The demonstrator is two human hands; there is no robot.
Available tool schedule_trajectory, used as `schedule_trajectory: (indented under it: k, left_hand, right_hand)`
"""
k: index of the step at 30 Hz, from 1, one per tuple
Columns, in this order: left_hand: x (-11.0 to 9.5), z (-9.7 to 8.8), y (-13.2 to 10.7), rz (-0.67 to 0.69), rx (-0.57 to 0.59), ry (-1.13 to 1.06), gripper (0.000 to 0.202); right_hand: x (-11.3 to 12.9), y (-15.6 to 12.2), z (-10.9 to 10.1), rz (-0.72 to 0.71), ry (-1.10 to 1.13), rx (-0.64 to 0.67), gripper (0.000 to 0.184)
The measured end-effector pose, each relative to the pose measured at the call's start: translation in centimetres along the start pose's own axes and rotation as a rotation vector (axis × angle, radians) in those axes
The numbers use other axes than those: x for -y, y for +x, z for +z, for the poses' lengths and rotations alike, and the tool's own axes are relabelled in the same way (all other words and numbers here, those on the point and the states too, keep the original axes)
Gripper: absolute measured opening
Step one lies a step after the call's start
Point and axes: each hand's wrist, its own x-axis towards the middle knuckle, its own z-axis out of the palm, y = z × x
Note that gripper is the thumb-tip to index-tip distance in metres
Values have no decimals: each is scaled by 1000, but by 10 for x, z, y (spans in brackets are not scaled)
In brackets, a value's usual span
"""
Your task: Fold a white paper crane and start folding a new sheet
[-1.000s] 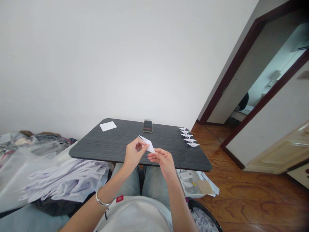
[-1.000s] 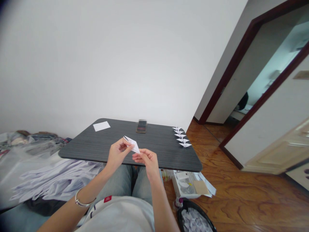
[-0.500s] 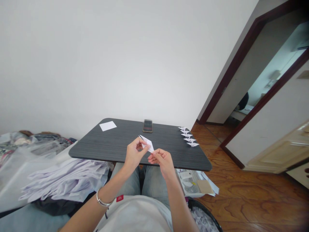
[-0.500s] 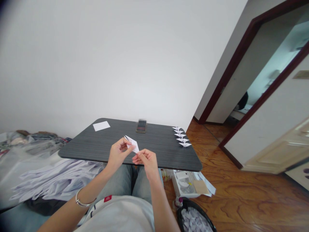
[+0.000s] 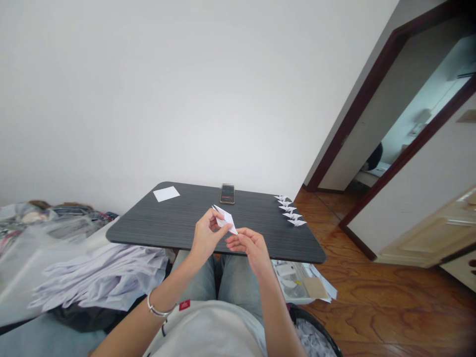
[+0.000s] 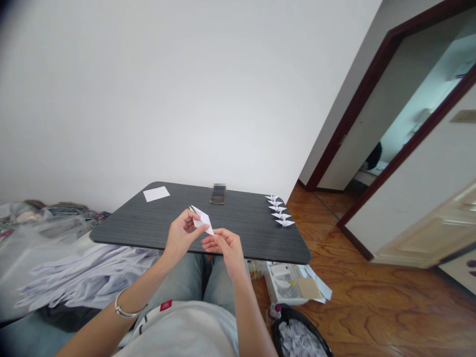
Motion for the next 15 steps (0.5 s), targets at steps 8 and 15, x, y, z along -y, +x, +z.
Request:
schedule_trajectory:
  k: [8, 15]
  left_hand:
    - [-4, 4, -8, 61, 46, 50, 19]
    - [-6, 2, -8, 63, 59, 30, 14]
  right_hand:
    - [1, 1, 7, -21, 10, -92, 19]
    - [-1, 0, 8, -58, -17, -155, 19]
